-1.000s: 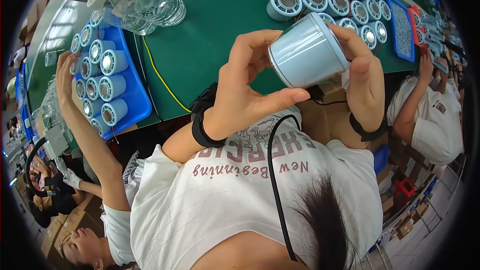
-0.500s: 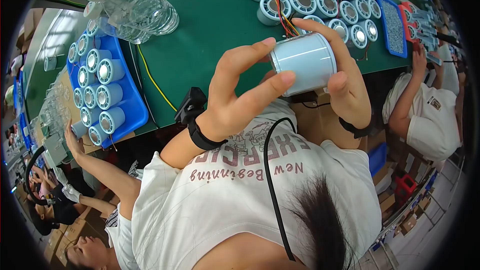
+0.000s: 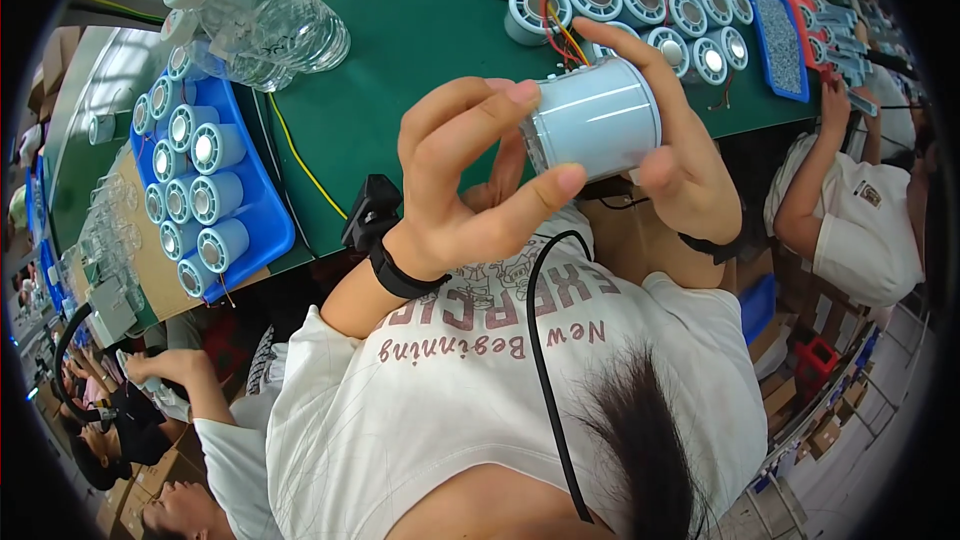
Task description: The person wipes a fan motor with a cloth, wipes a plastic housing, and then places the motor inside the housing. They set the assembled unit on the table and pick up another motor to repeat the process.
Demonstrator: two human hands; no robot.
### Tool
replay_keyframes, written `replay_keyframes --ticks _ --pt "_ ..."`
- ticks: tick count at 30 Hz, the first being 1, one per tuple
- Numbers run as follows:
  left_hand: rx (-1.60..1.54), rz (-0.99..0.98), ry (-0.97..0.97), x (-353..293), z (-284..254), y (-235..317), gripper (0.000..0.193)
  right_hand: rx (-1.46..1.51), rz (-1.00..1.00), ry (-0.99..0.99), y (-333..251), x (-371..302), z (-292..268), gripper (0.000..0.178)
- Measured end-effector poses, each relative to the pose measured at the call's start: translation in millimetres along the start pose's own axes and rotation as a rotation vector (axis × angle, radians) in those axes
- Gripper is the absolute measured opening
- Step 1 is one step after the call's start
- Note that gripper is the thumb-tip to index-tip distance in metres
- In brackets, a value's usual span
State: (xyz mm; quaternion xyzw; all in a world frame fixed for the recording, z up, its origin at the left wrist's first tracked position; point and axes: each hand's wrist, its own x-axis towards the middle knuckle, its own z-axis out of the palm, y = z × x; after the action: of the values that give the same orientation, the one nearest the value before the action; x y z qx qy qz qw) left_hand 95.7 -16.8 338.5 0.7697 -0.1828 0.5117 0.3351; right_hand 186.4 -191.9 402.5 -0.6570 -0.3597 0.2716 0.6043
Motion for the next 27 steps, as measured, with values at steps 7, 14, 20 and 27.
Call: replay_keyframes --ticks 7,14,20,27 --pt "-0.091 -0.265 -0.187 9 -4 16 0.047 -0.139 -0.007 0.16 -7 -6 -26 0.069" --pt "-0.04 -0.308 -0.106 3 -18 10 0.045 -1.07 -0.027 0.495 -1 -6 -159 0.069" --pt "-0.067 -0.264 -0.079 3 -22 18 0.042 -1.178 0.151 0.58 50 -43 -262 0.073" --pt "-0.047 -0.322 -0.083 5 -20 15 0.037 -0.982 0.292 0.464 87 -45 -251 0.08"
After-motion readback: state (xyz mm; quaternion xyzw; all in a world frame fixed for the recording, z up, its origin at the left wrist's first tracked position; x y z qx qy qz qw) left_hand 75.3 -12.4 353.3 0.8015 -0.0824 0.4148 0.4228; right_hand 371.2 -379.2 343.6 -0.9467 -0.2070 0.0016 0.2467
